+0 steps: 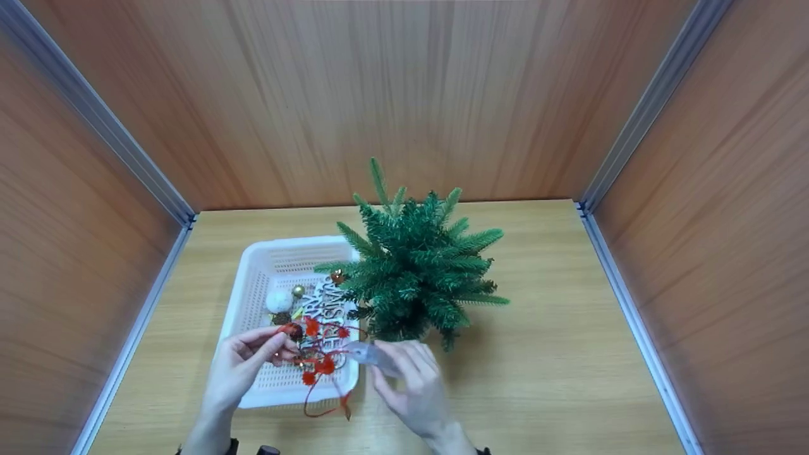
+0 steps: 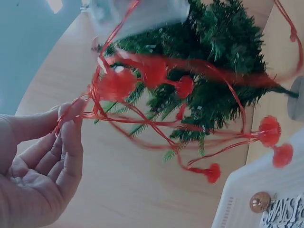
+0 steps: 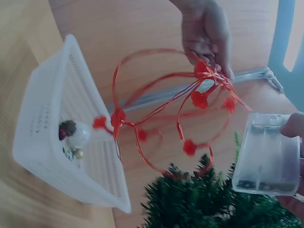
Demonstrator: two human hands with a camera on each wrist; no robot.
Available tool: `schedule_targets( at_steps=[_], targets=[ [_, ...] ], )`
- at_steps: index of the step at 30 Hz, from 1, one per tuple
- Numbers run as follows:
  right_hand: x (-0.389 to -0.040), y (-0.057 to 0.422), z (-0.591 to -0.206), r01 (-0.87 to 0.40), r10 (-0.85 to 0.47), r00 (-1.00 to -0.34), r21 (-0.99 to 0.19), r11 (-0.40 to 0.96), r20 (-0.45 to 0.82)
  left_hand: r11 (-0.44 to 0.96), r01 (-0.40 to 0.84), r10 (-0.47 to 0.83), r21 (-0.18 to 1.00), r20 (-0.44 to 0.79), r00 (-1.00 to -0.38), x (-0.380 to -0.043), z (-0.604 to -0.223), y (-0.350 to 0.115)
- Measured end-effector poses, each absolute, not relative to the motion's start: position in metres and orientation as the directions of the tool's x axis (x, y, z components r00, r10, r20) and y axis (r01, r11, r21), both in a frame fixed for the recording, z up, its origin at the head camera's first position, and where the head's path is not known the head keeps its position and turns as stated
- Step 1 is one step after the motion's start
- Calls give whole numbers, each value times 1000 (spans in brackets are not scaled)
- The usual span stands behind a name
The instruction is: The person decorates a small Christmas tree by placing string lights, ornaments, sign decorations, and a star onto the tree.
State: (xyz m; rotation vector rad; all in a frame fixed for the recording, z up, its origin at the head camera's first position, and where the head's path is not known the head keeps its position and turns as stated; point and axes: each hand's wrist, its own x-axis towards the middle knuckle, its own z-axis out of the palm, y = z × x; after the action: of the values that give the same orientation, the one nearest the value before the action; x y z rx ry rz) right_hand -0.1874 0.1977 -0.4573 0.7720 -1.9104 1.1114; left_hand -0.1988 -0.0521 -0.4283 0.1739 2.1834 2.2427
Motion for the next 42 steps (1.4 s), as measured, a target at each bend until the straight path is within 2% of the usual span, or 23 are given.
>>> schedule_targets(
  at_steps=[7, 14, 19, 22, 25, 29, 33, 38, 42],
  targets=[
    [-177, 217, -422, -767, -54, -565, -500, 403, 823, -140, 94, -138, 986, 74, -988, -201, -426, -59],
    [-175, 238, -414, -706, 72, -599, -568, 424, 798, -88, 138, -258, 987, 111, -960, -204, -421, -69],
    [-175, 254, -415, -675, 155, -621, -625, 392, 768, -105, 178, -334, 978, 134, -933, -208, -417, -87],
    [-177, 268, -421, -658, 207, -630, -657, 367, 748, -71, 192, -409, 979, 147, -900, -210, -416, -101],
    [-178, 283, -425, -630, 288, -637, -698, 340, 715, 17, 206, -528, 979, 183, -829, -212, -417, -118],
    [-174, 300, -422, -610, 415, -615, -738, 290, 671, 108, 175, -666, 979, 202, -718, -212, -422, -142],
    [-172, 310, -411, -649, 493, -566, -726, 228, 660, 194, 97, -712, 976, 208, -670, -213, -427, -157],
    [-174, 303, -384, -742, 512, -492, -647, 175, 704, 319, 40, -704, 947, 265, -659, -219, -436, -158],
    [-178, 293, -364, -808, 468, -440, -565, 167, 767, 425, 17, -638, 905, 313, -703, -230, -449, -151]
  ],
)
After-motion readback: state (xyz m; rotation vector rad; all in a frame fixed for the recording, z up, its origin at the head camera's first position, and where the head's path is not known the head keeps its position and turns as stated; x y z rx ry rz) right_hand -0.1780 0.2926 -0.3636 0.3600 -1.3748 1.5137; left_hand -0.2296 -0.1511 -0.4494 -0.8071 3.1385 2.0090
